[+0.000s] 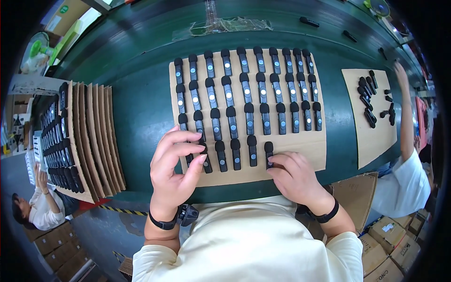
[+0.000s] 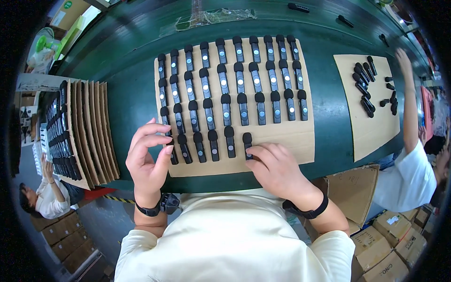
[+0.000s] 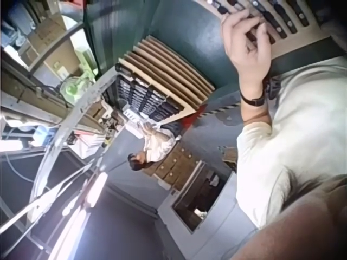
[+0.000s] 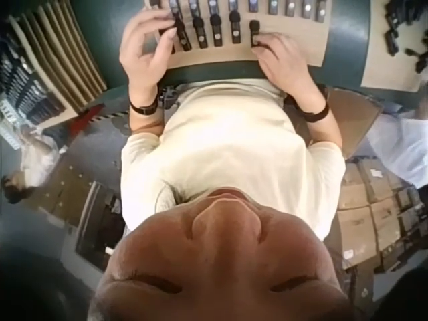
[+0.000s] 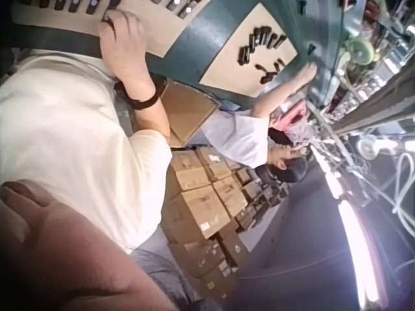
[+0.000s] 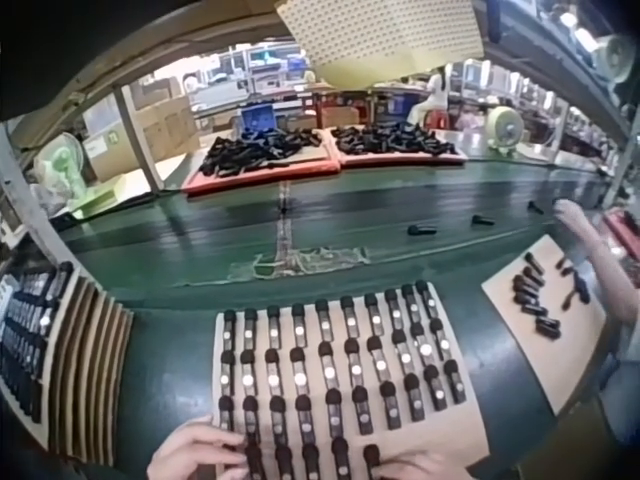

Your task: The person picks up a microphone and a receiver from the conveyor belt, aligns them by hand, and presses them together. They repeat this process, placing each assembled unit onto a cardboard sheet in rows.

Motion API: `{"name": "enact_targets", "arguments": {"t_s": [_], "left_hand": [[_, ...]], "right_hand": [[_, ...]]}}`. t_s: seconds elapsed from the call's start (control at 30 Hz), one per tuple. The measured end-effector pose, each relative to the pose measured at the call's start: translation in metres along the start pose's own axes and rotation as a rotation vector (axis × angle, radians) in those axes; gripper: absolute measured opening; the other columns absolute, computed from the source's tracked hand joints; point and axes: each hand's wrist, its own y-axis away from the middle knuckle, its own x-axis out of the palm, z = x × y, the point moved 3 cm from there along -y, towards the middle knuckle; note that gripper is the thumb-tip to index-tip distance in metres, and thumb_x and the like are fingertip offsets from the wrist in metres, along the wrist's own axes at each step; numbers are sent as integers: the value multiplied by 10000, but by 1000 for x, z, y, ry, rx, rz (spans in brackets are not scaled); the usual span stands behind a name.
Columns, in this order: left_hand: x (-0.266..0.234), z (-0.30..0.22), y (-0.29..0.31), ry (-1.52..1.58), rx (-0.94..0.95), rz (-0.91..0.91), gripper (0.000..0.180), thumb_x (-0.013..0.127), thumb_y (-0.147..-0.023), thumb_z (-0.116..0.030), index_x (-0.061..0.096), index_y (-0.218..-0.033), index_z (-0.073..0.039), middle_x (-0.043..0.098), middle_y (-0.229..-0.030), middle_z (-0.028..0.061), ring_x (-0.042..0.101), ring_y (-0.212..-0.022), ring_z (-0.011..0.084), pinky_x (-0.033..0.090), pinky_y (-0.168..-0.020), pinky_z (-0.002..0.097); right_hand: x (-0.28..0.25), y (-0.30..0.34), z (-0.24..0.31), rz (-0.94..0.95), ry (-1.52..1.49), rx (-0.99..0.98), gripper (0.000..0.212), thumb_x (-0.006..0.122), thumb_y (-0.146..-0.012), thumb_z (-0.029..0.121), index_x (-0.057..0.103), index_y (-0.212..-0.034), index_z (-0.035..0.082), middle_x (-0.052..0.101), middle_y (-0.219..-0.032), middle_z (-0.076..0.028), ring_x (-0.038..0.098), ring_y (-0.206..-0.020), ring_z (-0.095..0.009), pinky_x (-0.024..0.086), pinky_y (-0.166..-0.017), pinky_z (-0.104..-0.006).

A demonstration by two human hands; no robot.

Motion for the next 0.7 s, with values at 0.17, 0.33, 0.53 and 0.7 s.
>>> {"name": "enact_targets", "arguments": {"t_s": [0.17,0.33,0.53,0.7], "left_hand": [[2,-2,-6,7,8,0,154,732,-734,6,670,-872,-22,679,-997,125,652,-936,269,429,-1014,516],[5,0,-10,20,18,6,145,727,-740,5,670,-871,-20,679,-993,129,650,-934,271,432,-1011,519],[4,0,-13,-12,-4,-2,141,724,-742,7,666,-870,-17,677,-988,129,650,-936,275,438,-1005,514],[9,-1,-15,-30,-15,0,141,723,-744,7,662,-870,-16,675,-987,129,649,-936,278,443,-1003,508]], "right_hand": [[1,-5,-8,10,16,17,303,717,-711,21,611,-988,83,606,-1120,-107,599,-982,-308,488,-806,-403],[-26,-14,-14,25,-54,97,292,712,-728,22,612,-996,78,608,-1143,-115,604,-1002,-310,492,-820,-398],[-100,-49,-97,-53,74,165,309,714,-767,21,596,-1052,26,617,-1108,-133,601,-1059,-324,486,-908,-376],[-122,-106,-214,-108,136,234,247,663,-870,84,594,-1101,32,608,-1071,-119,606,-992,-257,493,-861,-346]]}}
